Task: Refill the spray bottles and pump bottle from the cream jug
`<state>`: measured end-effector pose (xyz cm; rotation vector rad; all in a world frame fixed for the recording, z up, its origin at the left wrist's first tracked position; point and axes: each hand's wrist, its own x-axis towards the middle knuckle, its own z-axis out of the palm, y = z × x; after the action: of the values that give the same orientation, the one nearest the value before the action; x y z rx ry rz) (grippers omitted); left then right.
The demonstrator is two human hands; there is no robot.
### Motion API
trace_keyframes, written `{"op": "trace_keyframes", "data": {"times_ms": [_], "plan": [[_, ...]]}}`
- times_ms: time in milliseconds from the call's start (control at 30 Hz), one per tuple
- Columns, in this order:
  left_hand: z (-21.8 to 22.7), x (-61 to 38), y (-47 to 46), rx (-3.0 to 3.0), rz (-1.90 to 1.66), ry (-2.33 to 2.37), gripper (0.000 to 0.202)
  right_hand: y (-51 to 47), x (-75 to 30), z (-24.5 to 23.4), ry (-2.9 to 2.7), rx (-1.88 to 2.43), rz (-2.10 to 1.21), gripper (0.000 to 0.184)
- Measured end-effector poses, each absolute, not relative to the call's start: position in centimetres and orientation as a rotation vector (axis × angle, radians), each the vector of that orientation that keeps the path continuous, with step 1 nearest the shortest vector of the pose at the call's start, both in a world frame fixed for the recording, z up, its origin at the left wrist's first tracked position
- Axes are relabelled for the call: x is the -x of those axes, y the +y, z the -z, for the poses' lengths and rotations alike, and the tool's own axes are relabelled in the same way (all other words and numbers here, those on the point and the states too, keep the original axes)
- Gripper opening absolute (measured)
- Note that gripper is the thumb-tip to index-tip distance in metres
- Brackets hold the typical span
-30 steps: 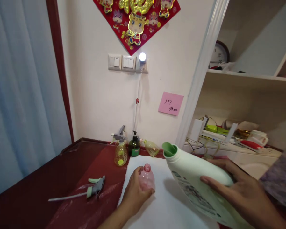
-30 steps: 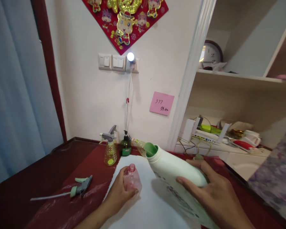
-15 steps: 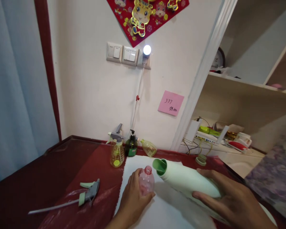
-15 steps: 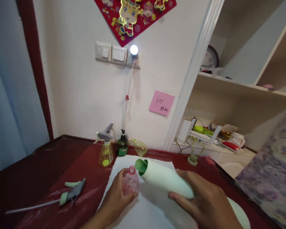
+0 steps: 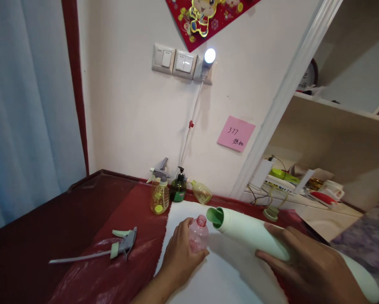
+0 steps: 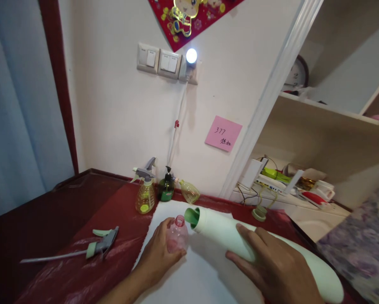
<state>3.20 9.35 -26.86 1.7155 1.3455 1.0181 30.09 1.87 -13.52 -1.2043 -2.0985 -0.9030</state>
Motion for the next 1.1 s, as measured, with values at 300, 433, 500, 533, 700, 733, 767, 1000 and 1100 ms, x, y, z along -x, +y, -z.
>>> {"op": "trace_keyframes", "data": {"times_ms": [300,433,500,533,700,733,767,1000,1100], "plan": [[26.84,-3.33,9.24,-1.71,-1.025,1.357,0.075,2.11,-30.07,13.34,-2.224,1.098,1.145,0.031],[26.87,-3.23,9.18,-1.721,-1.018,1.352,0.075,2.13,-30.01,13.27,-2.242,1.09,1.179,0.033],[26.9,-3.15,9.17,-1.723,-1.021,1.349,0.075,2.14,-30.07,13.33,-2.245,1.094,1.201,0.034],[26.92,-3.12,9.17,-1.723,-1.025,1.348,0.075,2.15,-30.09,13.37,-2.245,1.097,1.213,0.035],[26.96,-3.13,9.25,-1.716,-1.024,1.353,0.076,2.26,-30.12,13.56,-2.234,1.093,1.244,0.034],[26.93,-3.14,9.26,-1.715,-1.018,1.356,0.076,2.27,-30.11,13.59,-2.23,1.084,1.241,0.034],[26.9,-3.15,9.25,-1.715,-1.013,1.358,0.076,2.27,-30.11,13.61,-2.228,1.078,1.235,0.034],[26.61,-3.14,9.11,-1.721,-1.024,1.347,0.074,2.25,-30.18,13.63,-2.231,1.083,1.248,0.033],[26.48,-3.14,9.1,-1.714,-1.013,1.355,0.074,2.31,-30.34,13.73,-2.229,1.069,1.251,0.033]]}}
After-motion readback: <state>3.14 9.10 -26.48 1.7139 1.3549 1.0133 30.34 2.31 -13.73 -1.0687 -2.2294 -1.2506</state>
